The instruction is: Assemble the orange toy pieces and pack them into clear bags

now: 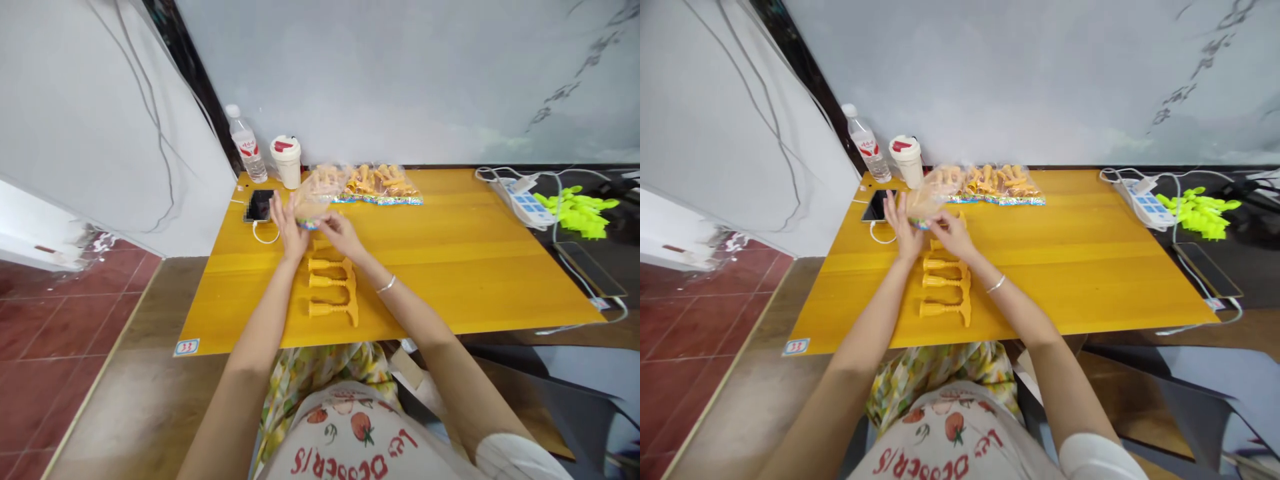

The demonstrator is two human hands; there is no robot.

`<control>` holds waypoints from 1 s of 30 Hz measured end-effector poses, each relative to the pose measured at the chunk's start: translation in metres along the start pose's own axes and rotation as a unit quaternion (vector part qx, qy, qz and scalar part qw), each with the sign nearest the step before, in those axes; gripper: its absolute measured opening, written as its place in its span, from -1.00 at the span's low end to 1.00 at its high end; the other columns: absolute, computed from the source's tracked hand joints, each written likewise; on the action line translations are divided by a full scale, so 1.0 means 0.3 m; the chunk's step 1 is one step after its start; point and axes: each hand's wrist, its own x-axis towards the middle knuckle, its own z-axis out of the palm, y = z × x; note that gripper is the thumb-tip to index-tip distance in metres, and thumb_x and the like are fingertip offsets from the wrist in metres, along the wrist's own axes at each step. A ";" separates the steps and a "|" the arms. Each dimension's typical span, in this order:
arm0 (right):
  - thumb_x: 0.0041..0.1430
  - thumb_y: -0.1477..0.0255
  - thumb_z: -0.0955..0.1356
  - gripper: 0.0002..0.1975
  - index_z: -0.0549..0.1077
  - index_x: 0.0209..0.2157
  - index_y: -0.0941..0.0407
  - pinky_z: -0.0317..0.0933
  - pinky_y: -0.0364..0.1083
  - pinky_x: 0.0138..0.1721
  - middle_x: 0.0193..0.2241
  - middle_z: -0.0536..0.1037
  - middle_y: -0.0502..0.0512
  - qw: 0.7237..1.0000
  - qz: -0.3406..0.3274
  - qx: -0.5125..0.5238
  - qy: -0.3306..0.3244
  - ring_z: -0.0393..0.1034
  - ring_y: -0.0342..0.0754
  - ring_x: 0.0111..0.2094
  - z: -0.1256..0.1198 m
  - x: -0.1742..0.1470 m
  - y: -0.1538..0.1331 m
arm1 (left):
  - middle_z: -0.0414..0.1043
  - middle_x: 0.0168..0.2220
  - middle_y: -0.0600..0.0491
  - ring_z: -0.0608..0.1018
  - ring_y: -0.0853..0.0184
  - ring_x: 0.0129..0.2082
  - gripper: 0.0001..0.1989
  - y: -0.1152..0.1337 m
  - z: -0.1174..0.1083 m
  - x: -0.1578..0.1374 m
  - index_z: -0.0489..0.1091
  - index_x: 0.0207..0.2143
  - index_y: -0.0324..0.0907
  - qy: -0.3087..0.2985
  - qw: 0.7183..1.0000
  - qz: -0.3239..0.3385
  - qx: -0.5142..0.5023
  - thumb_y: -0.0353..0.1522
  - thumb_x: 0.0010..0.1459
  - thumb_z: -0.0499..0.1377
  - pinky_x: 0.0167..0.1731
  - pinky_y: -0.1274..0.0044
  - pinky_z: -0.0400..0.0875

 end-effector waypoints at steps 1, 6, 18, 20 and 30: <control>0.21 0.07 0.35 -0.64 0.44 -0.31 0.11 0.32 -0.08 -0.09 -0.31 0.55 0.03 1.000 -0.009 0.001 -0.019 0.44 -0.11 -0.24 0.000 -0.042 -0.025 | 0.09 0.38 -0.19 -0.04 0.06 0.45 -0.45 0.018 -0.020 0.005 0.36 0.16 -0.16 0.003 1.000 0.008 -0.012 -0.08 0.21 0.18 0.38 0.08 -0.22; 0.27 0.05 0.30 -0.57 0.38 0.01 0.04 0.35 0.00 0.01 0.01 0.49 0.19 0.985 -0.033 -0.077 0.154 0.42 -0.03 -0.02 -0.164 -0.168 -0.073 | 0.55 0.03 -0.10 0.46 0.17 0.20 -0.63 0.100 -0.152 -0.006 0.53 -0.15 -0.17 0.000 0.989 -0.005 -0.145 -0.11 0.31 0.06 0.29 0.19 0.21; 0.34 0.46 0.30 -0.86 0.52 -0.19 0.04 0.39 0.03 -0.10 -0.25 0.62 0.12 0.932 -0.256 -0.255 -0.025 0.48 -0.02 -0.15 -0.115 -0.523 -0.188 | 0.05 0.41 0.13 -0.03 -0.01 0.44 -0.77 0.105 -0.705 -0.257 0.58 -0.09 0.07 -0.306 0.951 0.041 0.026 -0.18 0.24 0.20 0.35 -0.04 -0.10; 0.33 0.53 0.29 -0.82 0.53 -0.17 0.06 0.38 -0.01 -0.12 -0.18 0.63 0.14 0.920 -0.283 -0.266 -0.056 0.47 -0.03 -0.12 -0.027 -0.602 -0.176 | -0.02 0.43 0.05 -0.09 -0.13 0.44 -0.61 0.102 -0.823 -0.326 0.46 0.11 0.06 -0.280 0.947 -0.007 0.155 -0.23 0.23 0.20 0.33 -0.13 -0.21; 0.34 0.57 0.25 -0.54 0.38 0.22 0.05 0.31 0.08 0.15 0.06 0.54 0.19 0.889 -0.199 -0.331 -0.246 0.31 0.04 0.18 0.247 -0.725 -0.166 | 0.22 0.32 -0.09 0.34 0.16 0.30 -0.44 0.430 -0.817 -0.680 0.05 0.35 0.04 -0.051 0.985 -0.138 0.092 -0.25 0.34 0.04 0.25 0.24 0.33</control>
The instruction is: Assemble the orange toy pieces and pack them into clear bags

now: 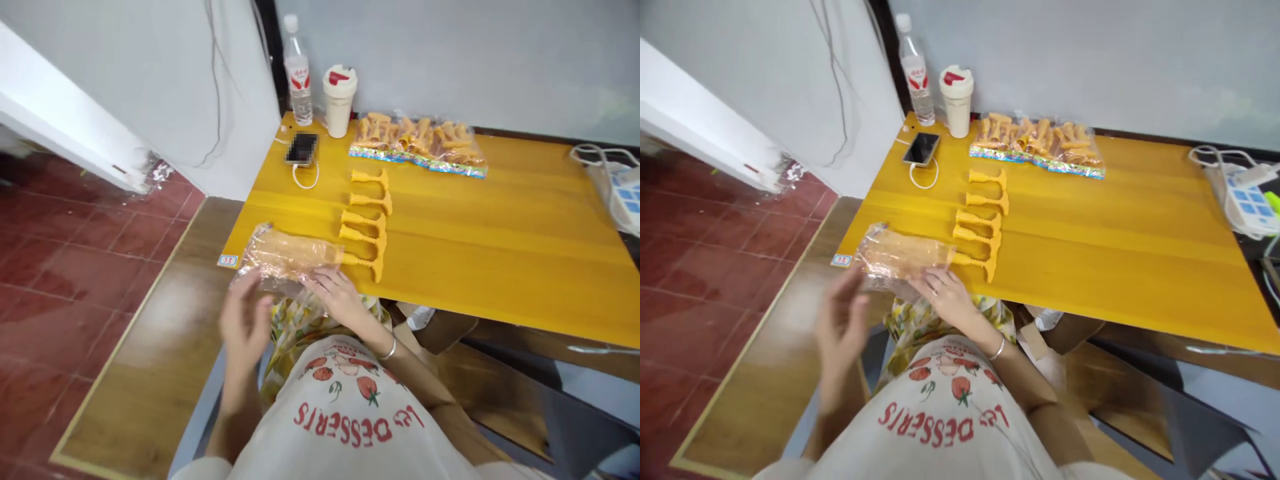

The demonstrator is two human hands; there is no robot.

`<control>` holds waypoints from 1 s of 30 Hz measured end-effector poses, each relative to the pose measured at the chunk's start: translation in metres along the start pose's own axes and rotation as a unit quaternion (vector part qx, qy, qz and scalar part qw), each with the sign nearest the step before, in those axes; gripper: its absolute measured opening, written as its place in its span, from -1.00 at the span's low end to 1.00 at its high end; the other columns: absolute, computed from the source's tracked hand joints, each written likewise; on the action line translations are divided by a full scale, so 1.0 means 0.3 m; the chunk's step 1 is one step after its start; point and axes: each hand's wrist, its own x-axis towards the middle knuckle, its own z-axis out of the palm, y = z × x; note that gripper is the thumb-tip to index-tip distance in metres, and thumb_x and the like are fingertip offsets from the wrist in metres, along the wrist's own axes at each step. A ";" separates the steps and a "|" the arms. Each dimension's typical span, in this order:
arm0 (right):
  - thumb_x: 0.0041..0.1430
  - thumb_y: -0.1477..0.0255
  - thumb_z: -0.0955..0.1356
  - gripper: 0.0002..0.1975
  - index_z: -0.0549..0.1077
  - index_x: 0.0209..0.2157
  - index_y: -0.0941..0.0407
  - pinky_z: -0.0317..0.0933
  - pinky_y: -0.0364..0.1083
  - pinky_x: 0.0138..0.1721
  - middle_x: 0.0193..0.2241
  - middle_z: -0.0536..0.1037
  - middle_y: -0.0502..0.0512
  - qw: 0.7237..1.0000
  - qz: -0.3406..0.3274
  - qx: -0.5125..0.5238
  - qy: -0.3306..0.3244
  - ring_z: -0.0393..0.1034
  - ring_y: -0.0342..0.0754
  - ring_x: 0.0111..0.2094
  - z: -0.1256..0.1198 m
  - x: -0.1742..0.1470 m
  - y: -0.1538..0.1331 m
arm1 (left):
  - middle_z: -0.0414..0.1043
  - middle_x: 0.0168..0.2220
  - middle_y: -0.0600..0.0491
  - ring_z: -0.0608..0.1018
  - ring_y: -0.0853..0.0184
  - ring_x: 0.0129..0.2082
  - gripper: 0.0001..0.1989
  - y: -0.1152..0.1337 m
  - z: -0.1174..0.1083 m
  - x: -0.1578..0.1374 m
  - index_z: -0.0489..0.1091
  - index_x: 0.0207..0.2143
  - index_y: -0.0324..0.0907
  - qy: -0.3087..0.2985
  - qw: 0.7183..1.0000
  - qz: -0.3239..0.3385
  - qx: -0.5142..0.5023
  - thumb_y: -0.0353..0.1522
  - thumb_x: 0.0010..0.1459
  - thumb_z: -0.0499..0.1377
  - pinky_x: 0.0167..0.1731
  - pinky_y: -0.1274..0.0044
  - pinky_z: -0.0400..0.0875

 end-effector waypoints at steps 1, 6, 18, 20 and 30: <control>0.33 0.56 0.25 -0.53 0.36 0.24 0.06 0.27 0.11 0.21 0.09 0.51 0.20 1.000 0.004 0.008 -0.021 0.27 0.06 0.23 0.006 0.010 -0.008 | 0.20 0.33 -0.10 0.28 0.11 0.34 -0.38 0.009 0.047 -0.006 0.03 0.37 0.03 -0.082 0.996 0.028 -0.010 -0.19 0.31 0.10 0.28 0.22 0.28; 0.23 0.55 0.26 -0.40 0.27 0.31 0.10 0.09 0.24 0.33 0.25 0.36 0.24 0.996 0.001 0.054 -0.068 0.19 0.12 0.30 0.027 0.055 -0.039 | -0.05 0.42 -0.26 -0.06 -0.05 0.44 -0.08 -0.026 0.204 0.022 -0.22 0.44 -0.09 -0.196 0.979 0.044 0.031 -0.04 0.20 0.18 0.33 0.03 0.06; 0.25 0.41 0.35 -0.49 0.37 0.20 0.29 0.11 0.21 0.32 0.19 0.40 0.41 0.997 0.032 0.026 -0.060 0.18 0.20 0.30 0.077 0.110 -0.035 | 0.29 0.29 0.02 0.30 0.28 0.32 -0.34 0.008 0.159 0.090 0.04 0.39 -0.02 -0.065 0.995 0.066 0.025 -0.55 0.27 -0.09 0.39 0.24 0.11; 0.26 0.41 0.36 -0.52 0.38 0.18 0.29 0.15 0.17 0.30 0.20 0.40 0.39 0.998 0.032 0.032 -0.049 0.19 0.17 0.30 0.049 0.103 -0.038 | 0.26 0.31 0.09 0.30 0.30 0.33 -0.31 0.010 0.153 0.105 0.02 0.39 0.05 -0.052 0.996 0.073 0.015 -0.55 0.26 -0.07 0.38 0.29 0.14; 0.38 0.42 0.25 -0.68 0.50 0.09 0.03 0.37 0.05 -0.06 -0.12 0.59 0.18 0.973 0.193 -0.045 0.120 0.46 0.05 -0.11 -0.215 -0.156 0.093 | 0.34 0.26 -0.02 0.31 0.13 0.32 -0.63 -0.024 0.220 0.152 0.42 0.14 -0.02 -0.092 0.988 0.122 0.009 -0.37 0.30 0.10 0.32 0.09 0.18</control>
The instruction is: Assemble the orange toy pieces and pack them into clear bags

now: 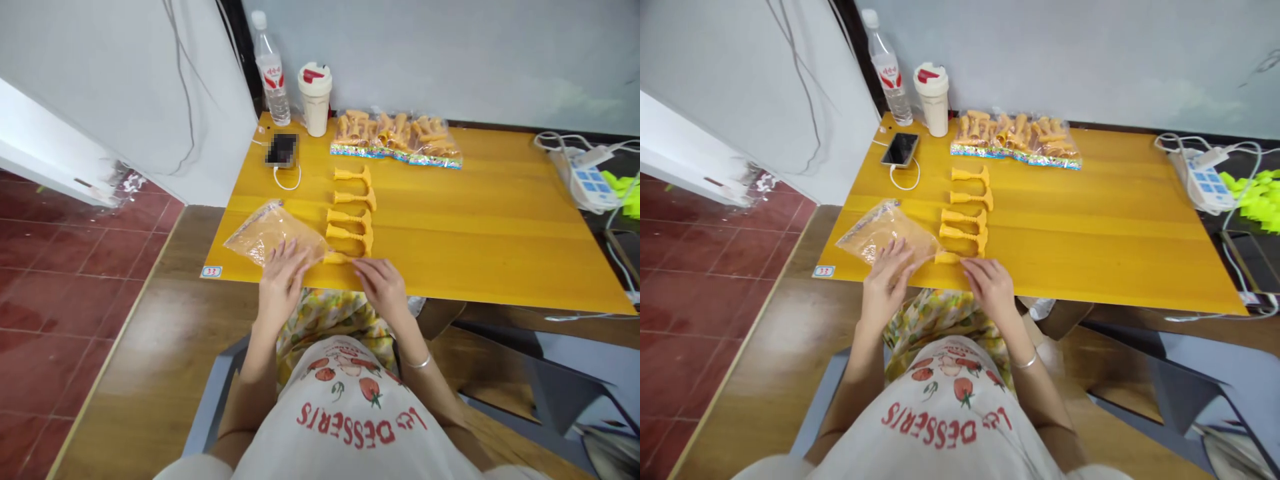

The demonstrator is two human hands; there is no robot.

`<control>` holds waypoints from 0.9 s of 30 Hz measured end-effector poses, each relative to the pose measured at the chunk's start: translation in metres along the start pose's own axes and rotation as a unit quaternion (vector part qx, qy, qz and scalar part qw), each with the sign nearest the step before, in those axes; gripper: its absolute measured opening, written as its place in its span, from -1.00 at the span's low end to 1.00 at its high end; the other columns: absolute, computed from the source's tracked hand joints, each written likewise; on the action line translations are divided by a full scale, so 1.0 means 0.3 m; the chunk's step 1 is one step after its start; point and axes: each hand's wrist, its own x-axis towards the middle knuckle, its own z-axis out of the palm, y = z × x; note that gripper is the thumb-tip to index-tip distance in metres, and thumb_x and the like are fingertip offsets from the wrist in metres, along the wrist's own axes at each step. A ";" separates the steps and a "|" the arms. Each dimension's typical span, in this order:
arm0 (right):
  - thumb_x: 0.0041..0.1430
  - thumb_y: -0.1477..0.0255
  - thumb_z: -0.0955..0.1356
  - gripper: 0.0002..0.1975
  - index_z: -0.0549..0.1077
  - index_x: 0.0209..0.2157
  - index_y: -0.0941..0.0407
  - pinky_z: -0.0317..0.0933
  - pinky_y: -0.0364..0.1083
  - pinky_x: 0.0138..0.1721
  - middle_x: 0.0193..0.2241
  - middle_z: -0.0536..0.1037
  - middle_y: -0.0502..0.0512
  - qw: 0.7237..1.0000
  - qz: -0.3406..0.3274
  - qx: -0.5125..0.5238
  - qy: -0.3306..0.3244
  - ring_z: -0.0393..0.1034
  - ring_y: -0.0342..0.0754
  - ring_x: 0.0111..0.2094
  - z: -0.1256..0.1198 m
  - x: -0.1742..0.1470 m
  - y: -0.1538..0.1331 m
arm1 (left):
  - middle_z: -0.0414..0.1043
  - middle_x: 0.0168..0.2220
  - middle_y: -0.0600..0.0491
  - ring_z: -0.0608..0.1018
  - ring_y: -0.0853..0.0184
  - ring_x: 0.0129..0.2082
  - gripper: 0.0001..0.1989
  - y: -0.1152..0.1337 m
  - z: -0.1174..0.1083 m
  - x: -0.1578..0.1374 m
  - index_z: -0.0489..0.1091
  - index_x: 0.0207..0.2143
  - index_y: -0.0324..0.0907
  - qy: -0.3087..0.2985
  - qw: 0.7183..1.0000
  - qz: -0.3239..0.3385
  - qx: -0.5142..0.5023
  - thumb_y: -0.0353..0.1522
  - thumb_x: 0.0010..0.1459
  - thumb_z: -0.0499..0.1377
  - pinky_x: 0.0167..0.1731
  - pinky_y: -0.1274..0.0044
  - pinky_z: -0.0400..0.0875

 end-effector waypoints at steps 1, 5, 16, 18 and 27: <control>0.39 0.39 0.25 -0.67 0.50 0.09 0.04 0.37 0.04 -0.13 -0.18 0.57 0.20 0.999 0.027 -0.031 0.005 0.45 0.05 -0.17 -0.006 -0.010 0.031 | 0.36 0.24 -0.02 0.33 0.12 0.31 -0.70 0.002 0.000 0.010 0.49 0.04 -0.03 0.004 1.000 0.011 -0.004 -0.36 0.29 0.13 0.31 0.10 0.20; 0.39 0.22 0.24 -0.60 0.48 0.12 0.07 0.30 -0.03 -0.29 -0.31 0.47 0.17 0.991 0.058 -0.117 -0.039 0.37 0.02 -0.34 0.004 -0.018 0.091 | 0.43 0.19 -0.03 0.41 0.11 0.25 -0.82 0.006 0.001 0.053 0.58 -0.16 -0.07 0.035 0.999 0.027 -0.007 -0.32 0.27 0.18 0.23 0.19 0.36; 0.33 0.24 0.30 -0.75 0.56 -0.11 -0.01 0.13 -0.12 -0.47 -0.28 0.42 0.15 0.975 0.137 -0.166 -0.058 0.35 0.00 -0.34 0.027 -0.002 0.033 | 0.57 0.01 -0.07 0.49 0.14 0.18 -0.76 0.055 0.029 0.069 0.57 -0.14 -0.15 0.090 0.996 0.024 -0.008 -0.34 0.31 0.10 0.16 0.21 0.45; 0.31 0.25 0.31 -0.77 0.57 -0.14 0.00 0.22 -0.08 -0.39 -0.25 0.41 0.18 0.980 0.117 -0.155 -0.029 0.33 0.05 -0.26 0.027 -0.009 0.019 | 0.55 0.04 -0.07 0.45 0.12 0.22 -0.76 0.068 0.043 0.064 0.57 -0.14 -0.15 0.087 0.996 0.027 -0.002 -0.34 0.31 0.10 0.17 0.19 0.43; 0.29 0.42 0.28 -0.78 0.53 -0.12 0.11 0.32 0.14 -0.07 -0.12 0.54 0.28 0.997 0.043 -0.056 -0.034 0.34 0.20 -0.03 0.100 0.051 -0.127 | 0.52 0.09 -0.07 0.33 0.11 0.31 -0.75 0.184 0.118 0.061 0.54 -0.09 -0.12 0.063 0.995 0.082 -0.012 -0.44 0.26 0.11 0.30 0.08 0.24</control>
